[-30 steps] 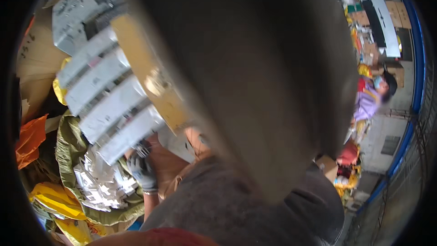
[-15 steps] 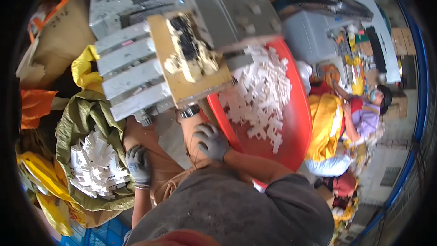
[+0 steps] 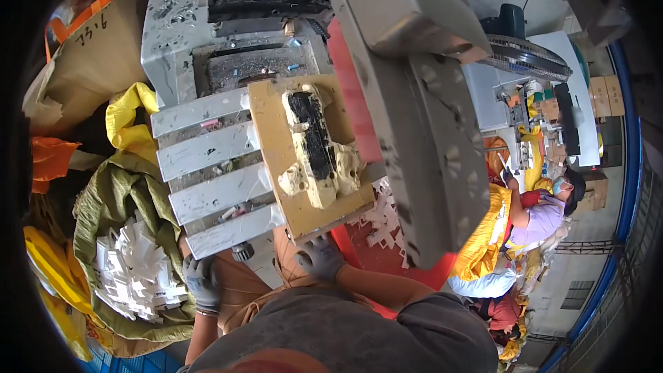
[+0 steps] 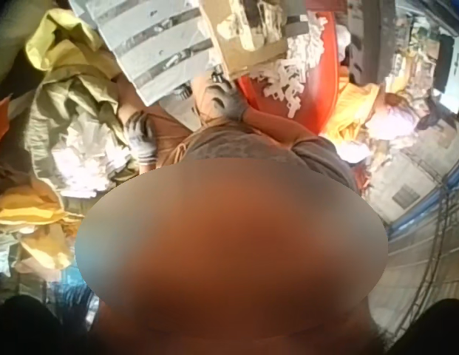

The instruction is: The recorder is sorting white plastic components from a red tray into yellow bags and using a small manual press to process parts.

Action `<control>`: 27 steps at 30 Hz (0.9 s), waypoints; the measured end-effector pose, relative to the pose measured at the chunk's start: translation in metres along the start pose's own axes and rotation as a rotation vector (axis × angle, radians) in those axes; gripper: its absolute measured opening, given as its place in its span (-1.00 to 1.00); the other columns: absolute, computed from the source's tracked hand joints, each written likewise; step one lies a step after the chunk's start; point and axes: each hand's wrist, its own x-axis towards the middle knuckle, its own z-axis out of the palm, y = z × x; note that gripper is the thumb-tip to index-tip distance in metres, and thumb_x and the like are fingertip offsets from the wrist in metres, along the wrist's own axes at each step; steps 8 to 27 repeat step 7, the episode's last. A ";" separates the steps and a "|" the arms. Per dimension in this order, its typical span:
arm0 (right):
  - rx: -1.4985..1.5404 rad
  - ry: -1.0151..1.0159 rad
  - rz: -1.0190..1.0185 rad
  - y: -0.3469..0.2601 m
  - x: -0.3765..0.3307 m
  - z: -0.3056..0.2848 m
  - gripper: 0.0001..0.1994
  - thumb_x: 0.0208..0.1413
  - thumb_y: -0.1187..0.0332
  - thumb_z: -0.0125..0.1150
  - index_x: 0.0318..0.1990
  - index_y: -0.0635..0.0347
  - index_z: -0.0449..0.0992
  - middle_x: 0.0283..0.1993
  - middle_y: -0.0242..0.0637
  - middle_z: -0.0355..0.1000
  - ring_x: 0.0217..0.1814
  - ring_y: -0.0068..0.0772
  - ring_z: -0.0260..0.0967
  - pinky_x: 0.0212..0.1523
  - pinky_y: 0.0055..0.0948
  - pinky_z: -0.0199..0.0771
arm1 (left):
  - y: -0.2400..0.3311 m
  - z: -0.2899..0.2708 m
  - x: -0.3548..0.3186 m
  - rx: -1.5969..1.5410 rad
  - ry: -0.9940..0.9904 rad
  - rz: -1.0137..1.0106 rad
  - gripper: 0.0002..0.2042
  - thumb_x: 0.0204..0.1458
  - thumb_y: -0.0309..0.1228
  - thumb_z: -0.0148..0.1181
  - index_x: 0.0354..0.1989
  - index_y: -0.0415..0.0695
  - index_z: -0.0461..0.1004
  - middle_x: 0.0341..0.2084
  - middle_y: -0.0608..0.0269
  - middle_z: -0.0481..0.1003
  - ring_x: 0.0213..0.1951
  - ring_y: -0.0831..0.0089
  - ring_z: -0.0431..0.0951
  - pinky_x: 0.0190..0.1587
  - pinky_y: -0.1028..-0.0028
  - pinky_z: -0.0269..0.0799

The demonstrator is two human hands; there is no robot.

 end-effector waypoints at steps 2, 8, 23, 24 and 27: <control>0.051 -0.075 0.053 0.004 0.002 0.001 -0.62 0.02 0.24 0.07 0.00 0.16 0.37 0.06 0.02 0.19 0.13 0.16 0.05 0.11 0.00 0.12 | 0.000 0.000 0.002 0.035 0.036 0.010 -0.85 -0.11 -0.46 0.06 -0.33 -0.16 0.45 -0.30 0.08 0.46 -0.19 0.10 0.42 -0.09 0.19 0.25; -0.112 0.207 -0.166 -0.001 0.006 0.002 -0.58 -0.01 0.17 0.13 0.02 0.06 0.35 -0.01 0.01 0.30 -0.05 -0.03 0.31 -0.12 -0.09 0.26 | 0.003 -0.006 -0.002 0.040 0.023 0.000 -0.85 -0.08 -0.44 0.07 -0.32 -0.16 0.45 -0.30 0.08 0.46 -0.19 0.10 0.42 -0.09 0.18 0.25; -0.112 0.207 -0.166 -0.001 0.006 0.002 -0.58 -0.01 0.17 0.13 0.02 0.06 0.35 -0.01 0.01 0.30 -0.05 -0.03 0.31 -0.12 -0.09 0.26 | 0.003 -0.006 -0.002 0.040 0.023 0.000 -0.85 -0.08 -0.44 0.07 -0.32 -0.16 0.45 -0.30 0.08 0.46 -0.19 0.10 0.42 -0.09 0.18 0.25; -0.112 0.207 -0.166 -0.001 0.006 0.002 -0.58 -0.01 0.17 0.13 0.02 0.06 0.35 -0.01 0.01 0.30 -0.05 -0.03 0.31 -0.12 -0.09 0.26 | 0.003 -0.006 -0.002 0.040 0.023 0.000 -0.85 -0.08 -0.44 0.07 -0.32 -0.16 0.45 -0.30 0.08 0.46 -0.19 0.10 0.42 -0.09 0.18 0.25; -0.112 0.207 -0.166 -0.001 0.006 0.002 -0.58 -0.01 0.17 0.13 0.02 0.06 0.35 -0.01 0.01 0.30 -0.05 -0.03 0.31 -0.12 -0.09 0.26 | 0.003 -0.006 -0.002 0.040 0.023 0.000 -0.85 -0.08 -0.44 0.07 -0.32 -0.16 0.45 -0.30 0.08 0.46 -0.19 0.10 0.42 -0.09 0.18 0.25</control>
